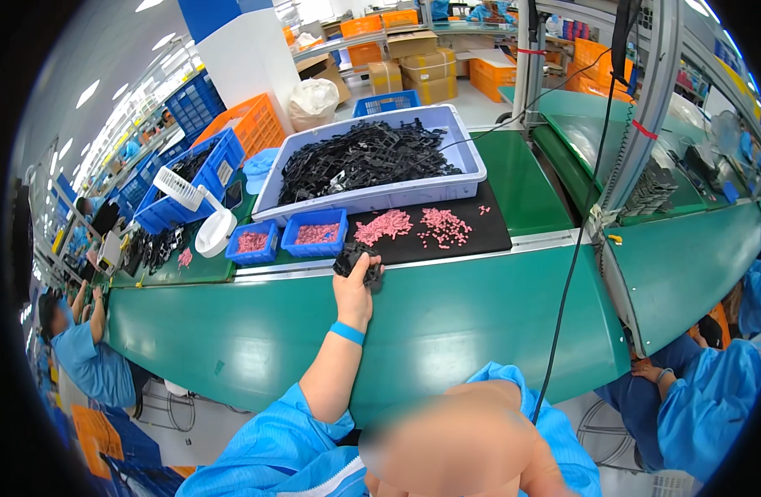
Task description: Assembling electronic components onto circuit boards and into housings at a factory workstation.
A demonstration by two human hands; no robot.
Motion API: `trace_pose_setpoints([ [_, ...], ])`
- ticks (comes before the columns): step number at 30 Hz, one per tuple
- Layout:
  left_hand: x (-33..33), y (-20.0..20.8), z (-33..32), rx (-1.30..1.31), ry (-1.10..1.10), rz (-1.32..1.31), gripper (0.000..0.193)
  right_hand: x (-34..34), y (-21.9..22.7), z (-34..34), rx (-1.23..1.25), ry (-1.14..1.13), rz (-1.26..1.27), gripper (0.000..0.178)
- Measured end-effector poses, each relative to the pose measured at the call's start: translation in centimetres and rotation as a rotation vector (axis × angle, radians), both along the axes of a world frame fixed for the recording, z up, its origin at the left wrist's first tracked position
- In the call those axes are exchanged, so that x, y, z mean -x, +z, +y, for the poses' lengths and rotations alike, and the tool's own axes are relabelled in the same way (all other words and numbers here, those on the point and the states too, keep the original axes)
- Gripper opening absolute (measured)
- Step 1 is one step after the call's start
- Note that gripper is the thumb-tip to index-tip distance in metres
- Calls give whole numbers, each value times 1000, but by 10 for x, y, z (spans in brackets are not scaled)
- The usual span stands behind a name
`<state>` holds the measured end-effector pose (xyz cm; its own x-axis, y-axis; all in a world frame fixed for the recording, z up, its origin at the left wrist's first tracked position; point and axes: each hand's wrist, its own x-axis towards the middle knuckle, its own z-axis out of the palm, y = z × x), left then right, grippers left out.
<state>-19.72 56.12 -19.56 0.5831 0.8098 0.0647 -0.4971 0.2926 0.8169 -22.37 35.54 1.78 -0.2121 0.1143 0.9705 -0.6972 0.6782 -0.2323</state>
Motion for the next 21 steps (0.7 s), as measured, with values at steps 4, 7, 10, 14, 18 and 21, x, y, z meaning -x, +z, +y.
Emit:
trace_pose_setpoints([
  [4,-4,2,-5,4,-35,3,12,3,4,-2,3,2,30,46],
  [7,-4,3,-5,19,-21,-10,10,5,3,-2,17,9,60,46],
  [10,-3,2,-3,14,-21,-9,10,3,2,0,21,16,27,46],
  [14,-2,2,-3,4,-25,-4,10,3,10,3,85,38,-14,47],
  [18,-3,3,-4,12,-21,-5,10,1,14,4,153,67,-61,47],
  [21,-4,2,-4,10,-21,0,10,-1,14,5,142,61,-73,47],
])
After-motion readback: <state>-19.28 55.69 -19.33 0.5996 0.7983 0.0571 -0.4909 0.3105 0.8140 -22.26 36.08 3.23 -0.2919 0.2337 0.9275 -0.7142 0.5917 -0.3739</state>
